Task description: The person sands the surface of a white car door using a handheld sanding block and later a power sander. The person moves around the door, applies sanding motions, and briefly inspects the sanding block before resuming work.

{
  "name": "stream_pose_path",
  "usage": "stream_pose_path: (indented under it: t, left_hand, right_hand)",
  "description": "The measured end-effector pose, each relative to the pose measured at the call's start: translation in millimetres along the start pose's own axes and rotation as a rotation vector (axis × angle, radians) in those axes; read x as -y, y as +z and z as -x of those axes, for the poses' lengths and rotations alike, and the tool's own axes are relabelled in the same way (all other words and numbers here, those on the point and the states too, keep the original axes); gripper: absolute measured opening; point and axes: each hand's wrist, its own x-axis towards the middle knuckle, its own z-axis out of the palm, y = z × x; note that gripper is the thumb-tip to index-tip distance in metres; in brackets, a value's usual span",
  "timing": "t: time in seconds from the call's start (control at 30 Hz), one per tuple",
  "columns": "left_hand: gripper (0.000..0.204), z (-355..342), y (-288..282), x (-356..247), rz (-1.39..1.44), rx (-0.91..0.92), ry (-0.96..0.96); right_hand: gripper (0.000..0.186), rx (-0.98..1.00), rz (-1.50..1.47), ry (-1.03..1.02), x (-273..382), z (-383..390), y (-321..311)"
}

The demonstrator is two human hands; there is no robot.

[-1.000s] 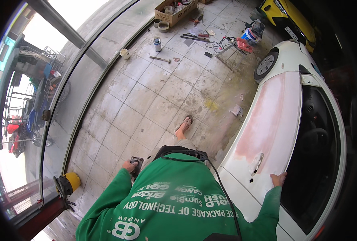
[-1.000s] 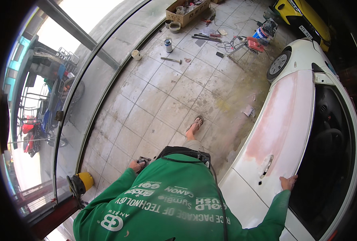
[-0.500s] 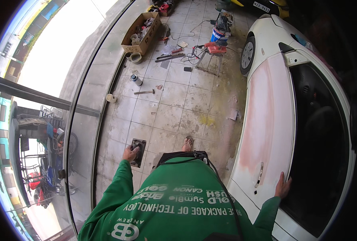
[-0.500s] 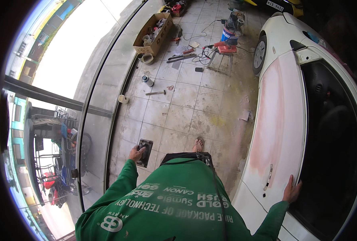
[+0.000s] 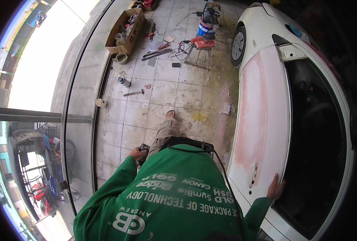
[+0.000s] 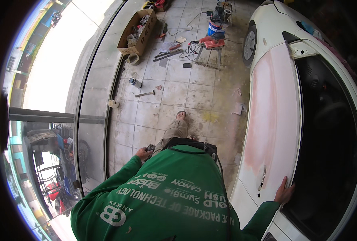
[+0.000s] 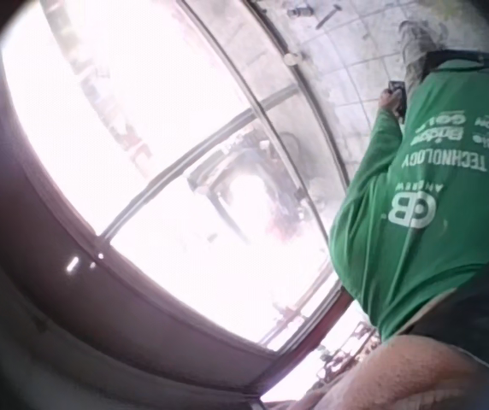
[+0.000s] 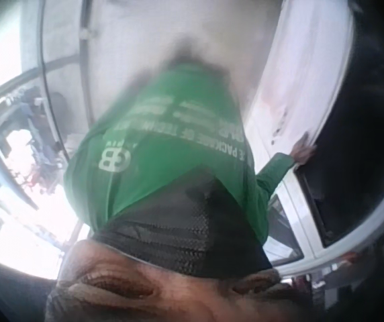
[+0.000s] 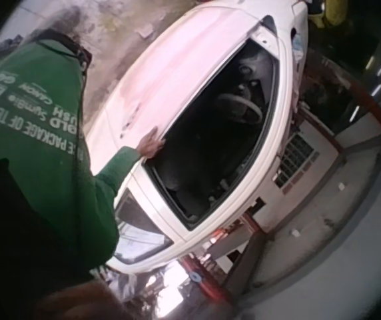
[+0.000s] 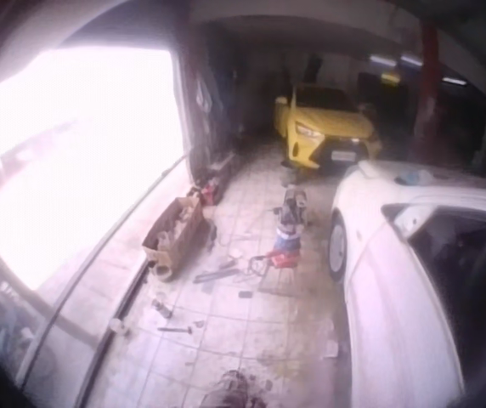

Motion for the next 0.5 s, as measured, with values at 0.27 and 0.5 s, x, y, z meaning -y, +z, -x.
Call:
stream_pose_path:
  t: [0.27, 0.5]
  left_hand:
    - [0.043, -84.0, -56.7, -88.8, 0.098, 0.056, -0.019]
    - [0.051, -210.7, -145.5, -181.0, 0.044, 0.059, -0.027]
  right_hand:
    - [0.089, 0.164, -0.203, 0.201, 38.1, -18.2, -11.0]
    - [0.082, 0.063, -0.250, -0.004, 228.4, -27.6, 47.4]
